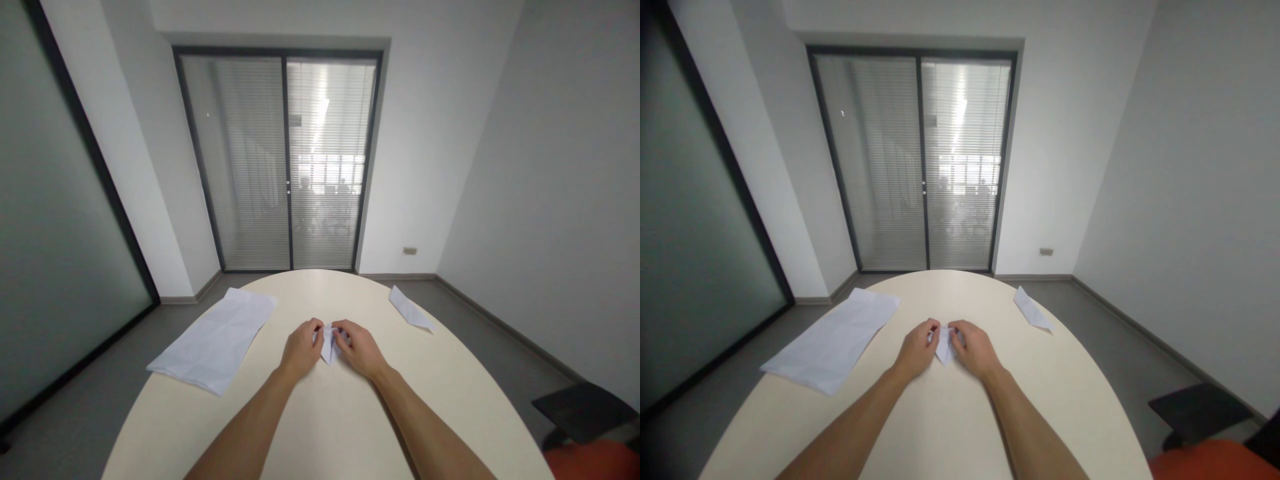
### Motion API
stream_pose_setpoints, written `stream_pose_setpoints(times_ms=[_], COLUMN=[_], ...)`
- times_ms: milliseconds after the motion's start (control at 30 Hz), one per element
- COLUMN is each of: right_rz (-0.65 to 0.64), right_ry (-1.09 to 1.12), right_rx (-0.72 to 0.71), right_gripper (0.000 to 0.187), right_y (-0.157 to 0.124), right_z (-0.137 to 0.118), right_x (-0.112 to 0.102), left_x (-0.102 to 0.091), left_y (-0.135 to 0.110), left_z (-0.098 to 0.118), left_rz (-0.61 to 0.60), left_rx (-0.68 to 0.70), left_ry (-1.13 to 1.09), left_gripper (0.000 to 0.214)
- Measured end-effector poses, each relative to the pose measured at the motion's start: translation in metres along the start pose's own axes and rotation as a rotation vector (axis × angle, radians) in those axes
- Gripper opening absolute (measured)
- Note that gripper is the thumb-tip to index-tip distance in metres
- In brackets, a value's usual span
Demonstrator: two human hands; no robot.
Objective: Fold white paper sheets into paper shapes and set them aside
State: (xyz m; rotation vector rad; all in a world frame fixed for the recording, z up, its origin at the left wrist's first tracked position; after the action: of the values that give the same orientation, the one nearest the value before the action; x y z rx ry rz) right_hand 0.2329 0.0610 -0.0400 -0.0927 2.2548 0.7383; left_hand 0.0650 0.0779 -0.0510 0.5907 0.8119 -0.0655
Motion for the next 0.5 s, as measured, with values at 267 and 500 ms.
stream_pose_setpoints(times_ms=[267, 500], right_rz=[0.015, 0.012], right_ry=[0.03, 0.039], right_rx=[-0.007, -0.002], right_gripper=[0.026, 0.028], right_y=[-0.0001, 0.0001], right_z=[0.0009, 0.0014], right_x=[-0.0007, -0.0004], left_x=[0.0008, 0.001], left_y=[0.001, 0.0011], left_z=[-0.0043, -0.0074], left_rz=[0.023, 0.036], left_rx=[-0.025, -0.076], left_ry=[0.01, 0.018], left_gripper=[0.018, 0.018])
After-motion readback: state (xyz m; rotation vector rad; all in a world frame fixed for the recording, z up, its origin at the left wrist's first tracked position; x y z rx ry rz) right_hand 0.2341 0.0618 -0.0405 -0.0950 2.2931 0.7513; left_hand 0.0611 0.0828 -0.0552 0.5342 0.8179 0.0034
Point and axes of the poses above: each hand's wrist, its own y-axis towards the middle knuckle, its own x-axis out of the palm, z = x × y, the point moved 3 cm from there along y, towards the middle knuckle, and after that the axes turned 4 degrees about y, right-handed, at the moved point
